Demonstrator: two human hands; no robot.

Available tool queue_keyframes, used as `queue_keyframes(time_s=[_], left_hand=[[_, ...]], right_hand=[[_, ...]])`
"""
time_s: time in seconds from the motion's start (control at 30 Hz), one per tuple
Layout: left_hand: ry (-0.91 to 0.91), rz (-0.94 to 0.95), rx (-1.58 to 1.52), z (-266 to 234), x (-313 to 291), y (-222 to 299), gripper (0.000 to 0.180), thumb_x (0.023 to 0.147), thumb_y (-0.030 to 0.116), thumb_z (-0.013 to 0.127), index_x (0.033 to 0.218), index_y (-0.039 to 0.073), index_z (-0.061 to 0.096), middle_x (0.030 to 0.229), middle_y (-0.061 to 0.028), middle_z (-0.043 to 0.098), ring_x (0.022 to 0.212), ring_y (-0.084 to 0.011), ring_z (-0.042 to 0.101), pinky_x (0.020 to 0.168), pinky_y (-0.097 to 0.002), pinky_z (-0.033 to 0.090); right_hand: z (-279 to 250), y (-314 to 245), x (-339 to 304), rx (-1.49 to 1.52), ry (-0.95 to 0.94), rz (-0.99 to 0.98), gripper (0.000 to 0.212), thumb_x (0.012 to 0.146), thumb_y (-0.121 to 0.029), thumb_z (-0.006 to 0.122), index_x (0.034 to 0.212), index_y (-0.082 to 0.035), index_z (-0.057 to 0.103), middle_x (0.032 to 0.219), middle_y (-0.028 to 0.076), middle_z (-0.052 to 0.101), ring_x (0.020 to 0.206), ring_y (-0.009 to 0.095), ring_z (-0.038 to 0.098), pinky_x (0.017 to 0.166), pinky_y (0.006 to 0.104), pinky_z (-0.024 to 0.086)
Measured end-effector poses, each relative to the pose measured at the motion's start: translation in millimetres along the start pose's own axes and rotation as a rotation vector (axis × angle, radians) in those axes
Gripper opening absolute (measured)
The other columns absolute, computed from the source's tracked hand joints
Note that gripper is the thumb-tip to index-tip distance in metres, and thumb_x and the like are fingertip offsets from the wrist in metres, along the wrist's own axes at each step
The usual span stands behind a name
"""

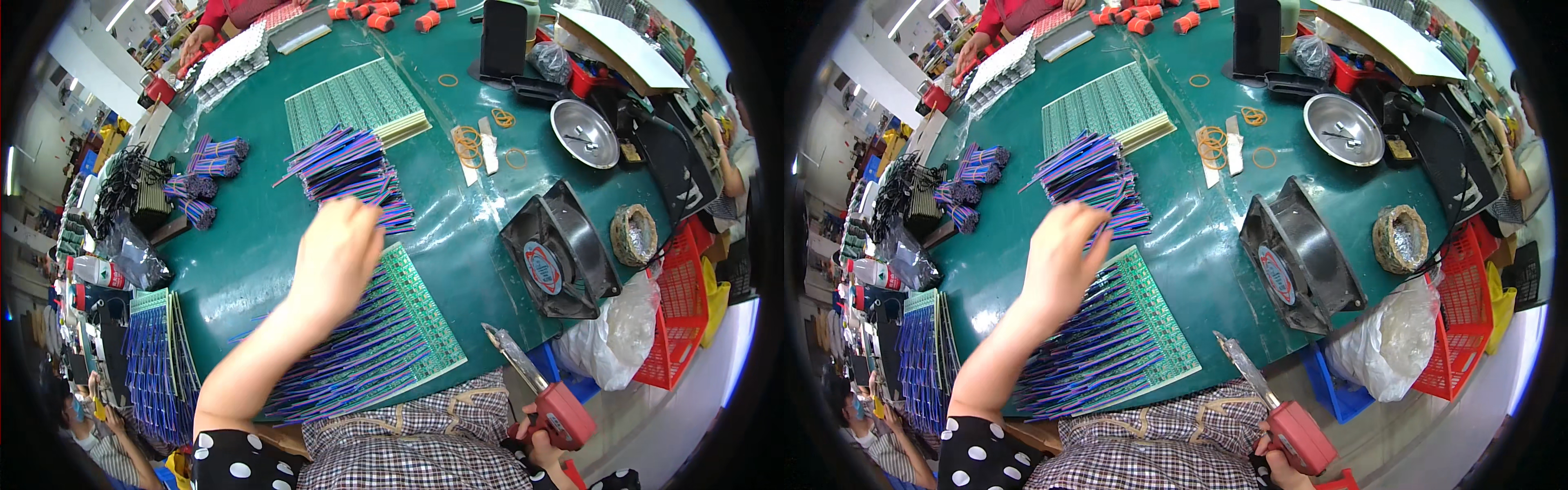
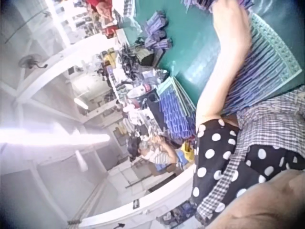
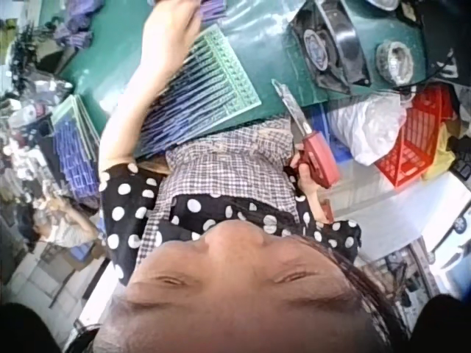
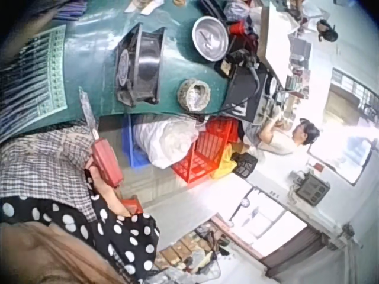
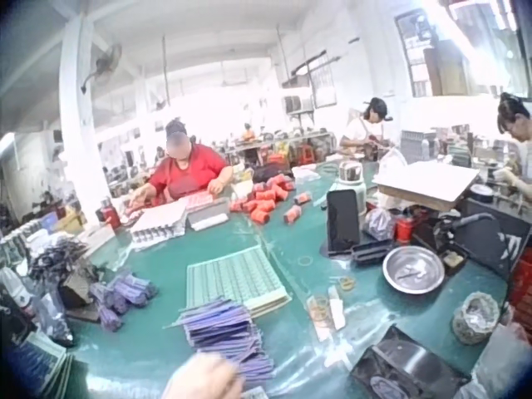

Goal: The person inserts wires into a circuit board and secures the components with a soldering iron.

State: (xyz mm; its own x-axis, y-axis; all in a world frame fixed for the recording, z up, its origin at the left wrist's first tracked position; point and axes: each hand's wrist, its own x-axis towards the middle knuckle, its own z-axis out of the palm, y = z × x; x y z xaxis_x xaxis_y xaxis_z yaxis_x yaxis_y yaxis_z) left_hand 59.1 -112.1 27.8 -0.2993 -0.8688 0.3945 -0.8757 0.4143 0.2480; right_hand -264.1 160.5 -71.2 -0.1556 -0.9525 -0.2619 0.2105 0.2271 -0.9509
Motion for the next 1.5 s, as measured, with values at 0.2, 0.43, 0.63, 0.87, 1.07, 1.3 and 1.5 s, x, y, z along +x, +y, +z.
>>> queue_keyframes(time_s=[0.2,0.43,0.63,0.87,1.07,1.3,1.5], left_hand=[[-0.06,-0.061,0.102,27,21,-20,0.014,0.077,0.008,0.067,0.088,0.003,0.06,0.086,-0.0109,0.058,0.086,-0.0297,0.057,0.074,-0.0391,0.046],[0.035,-0.15,-0.222,22,22,-32,0.006,0.078,0.002,0.063,0.085,0.001,0.064,0.082,-0.0114,0.062,0.075,-0.0257,0.061,0.069,-0.0334,0.048],[-0.097,-0.465,-0.807,2,17,-28,0.01,0.089,0.006,0.059,0.09,-0.004,0.062,0.073,0.001,0.058,0.063,-0.0068,0.055,0.059,-0.0221,0.045],[-0.186,-0.607,-1.003,-14,5,-10,0.01,0.089,0.011,0.06,0.09,0.001,0.062,0.069,0.0036,0.053,0.053,-0.0017,0.042,0.045,-0.0184,0.031],[-0.164,-0.682,-1.277,-17,0,-14,0.01,0.091,0.01,0.057,0.095,0.001,0.058,0.07,0.0006,0.054,0.057,-0.0067,0.049,0.053,-0.0211,0.041],[0.406,-0.862,-1.524,-22,-19,-49,0.009,0.096,0.01,0.05,0.098,0.001,0.052,0.093,-0.0125,0.06,0.094,-0.0279,0.064,0.085,-0.0383,0.055],[0.651,-0.935,-1.554,-18,-43,-74,0.012,0.094,0.008,0.052,0.095,-0.003,0.049,0.098,-0.0196,0.057,0.1,-0.0376,0.06,0.092,-0.0445,0.053]], right_hand=[[-9,19,-3,0.084,-0.003,-0.029,0.07,0.08,-0.04,0.074,0.128,0.0,0.042,0.111,0.017,0.057,0.063,0.018,0.057,0.056,0.0302,0.051],[-8,19,-2,0.066,0.005,-0.068,0.067,0.081,-0.038,0.073,0.127,0.001,0.043,0.112,0.019,0.057,0.062,0.018,0.057,0.055,0.0295,0.05],[-5,19,-2,0.053,0.028,-0.102,0.066,0.081,-0.038,0.073,0.125,0.002,0.044,0.111,0.019,0.057,0.062,0.018,0.057,0.054,0.0297,0.05],[3,7,-5,0.025,0.026,-0.021,0.068,0.081,-0.042,0.072,0.123,0.003,0.044,0.108,0.019,0.057,0.062,0.019,0.057,0.053,0.0308,0.049],[13,-2,0,-0.004,0.008,-0.051,0.069,0.081,-0.044,0.071,0.122,0.004,0.044,0.108,0.017,0.057,0.061,0.018,0.056,0.053,0.0307,0.049],[17,-9,4,-0.088,0.048,-0.096,0.071,0.082,-0.053,0.065,0.117,0.005,0.045,0.104,0.013,0.055,0.058,0.013,0.054,0.051,0.0294,0.048],[24,-40,16,-0.41,-0.13,0.0,0.068,0.086,-0.059,0.055,0.112,0.004,0.046,0.075,0.008,0.057,0.06,0.014,0.054,0.058,0.0302,0.048]])
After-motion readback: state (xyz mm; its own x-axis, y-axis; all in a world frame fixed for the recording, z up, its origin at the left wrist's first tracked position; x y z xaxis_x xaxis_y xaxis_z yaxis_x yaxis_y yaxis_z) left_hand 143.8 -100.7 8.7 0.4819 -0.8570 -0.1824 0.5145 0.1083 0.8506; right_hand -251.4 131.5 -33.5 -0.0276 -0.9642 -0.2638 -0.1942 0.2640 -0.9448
